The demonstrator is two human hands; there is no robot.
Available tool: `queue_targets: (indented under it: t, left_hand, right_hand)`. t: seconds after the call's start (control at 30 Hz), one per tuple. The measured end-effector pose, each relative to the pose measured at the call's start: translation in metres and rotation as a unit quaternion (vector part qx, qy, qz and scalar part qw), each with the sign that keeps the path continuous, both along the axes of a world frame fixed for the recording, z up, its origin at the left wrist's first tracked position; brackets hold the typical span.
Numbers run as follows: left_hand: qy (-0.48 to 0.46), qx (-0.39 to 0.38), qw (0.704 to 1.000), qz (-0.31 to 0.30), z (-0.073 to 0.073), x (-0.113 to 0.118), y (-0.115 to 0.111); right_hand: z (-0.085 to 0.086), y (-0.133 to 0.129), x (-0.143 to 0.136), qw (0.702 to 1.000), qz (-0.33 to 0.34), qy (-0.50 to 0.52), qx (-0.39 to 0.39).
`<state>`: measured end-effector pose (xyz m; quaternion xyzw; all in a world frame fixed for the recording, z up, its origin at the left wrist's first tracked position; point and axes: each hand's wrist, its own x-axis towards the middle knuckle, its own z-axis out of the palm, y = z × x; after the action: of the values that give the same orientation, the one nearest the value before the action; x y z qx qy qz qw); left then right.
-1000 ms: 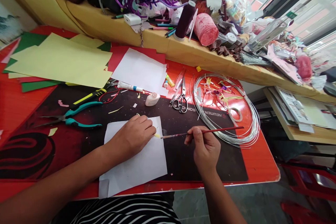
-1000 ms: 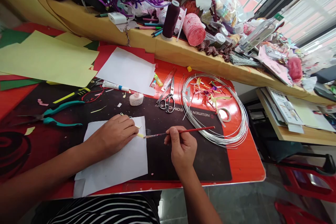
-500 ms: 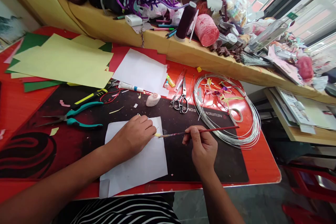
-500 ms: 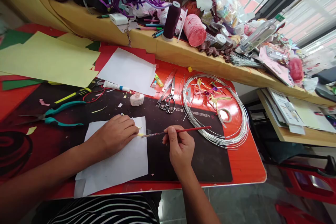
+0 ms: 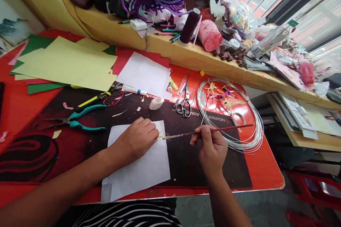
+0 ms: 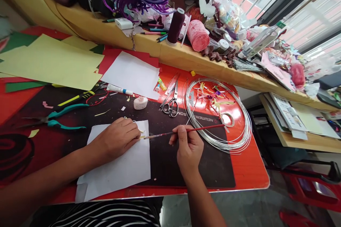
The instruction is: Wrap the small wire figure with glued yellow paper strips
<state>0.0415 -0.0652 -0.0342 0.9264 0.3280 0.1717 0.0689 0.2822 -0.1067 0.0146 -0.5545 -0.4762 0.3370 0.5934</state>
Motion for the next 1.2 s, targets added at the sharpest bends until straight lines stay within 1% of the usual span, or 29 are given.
queue_targets:
  t: [0.23, 0.4, 0.67, 0.73, 0.77, 0.87, 0.93, 0.97, 1.03, 1.1, 1.2]
  left_hand:
    - [-0.022, -0.017, 1.000, 0.006, -0.001, -0.002, -0.002]
    - [-0.078, -0.036, 0.996, -0.006, 0.001, -0.006, 0.000]
    - [-0.159, -0.112, 0.981, 0.013, 0.005, -0.012, 0.006]
    - [-0.184, -0.115, 0.975, 0.038, 0.007, -0.014, 0.006]
    - [-0.204, -0.111, 0.971, 0.061, 0.008, -0.015, 0.007]
    - [-0.259, -0.089, 0.949, 0.156, 0.012, -0.018, 0.013]
    - [-0.256, -0.072, 0.942, 0.204, 0.013, -0.019, 0.022]
    - [-0.244, -0.064, 0.943, 0.216, 0.012, -0.020, 0.028]
    - [-0.211, -0.058, 0.949, 0.224, 0.008, -0.019, 0.041]
    - [-0.189, -0.073, 0.953, 0.224, 0.002, -0.016, 0.054]
    - [-0.191, -0.098, 0.955, 0.205, -0.005, -0.010, 0.067]
  right_hand:
    - [0.002, 0.005, 0.000, 1.000, -0.002, -0.002, 0.004]
    - [0.004, 0.008, 0.000, 1.000, 0.001, -0.001, 0.004]
    - [0.012, 0.026, -0.002, 1.000, -0.002, -0.004, 0.026]
    - [0.016, 0.031, -0.005, 1.000, -0.003, -0.009, 0.030]
    - [0.018, 0.035, -0.006, 0.999, -0.001, -0.009, 0.032]
    - [0.029, 0.047, -0.010, 0.999, 0.008, -0.013, 0.047]
    - [0.038, 0.057, -0.013, 0.998, 0.018, -0.025, 0.059]
    - [0.043, 0.063, -0.015, 0.997, 0.023, -0.034, 0.064]
    - [0.050, 0.074, -0.019, 0.995, 0.032, -0.056, 0.078]
    - [0.055, 0.084, -0.024, 0.991, 0.044, -0.085, 0.091]
    - [0.058, 0.093, -0.032, 0.981, 0.065, -0.145, 0.107]
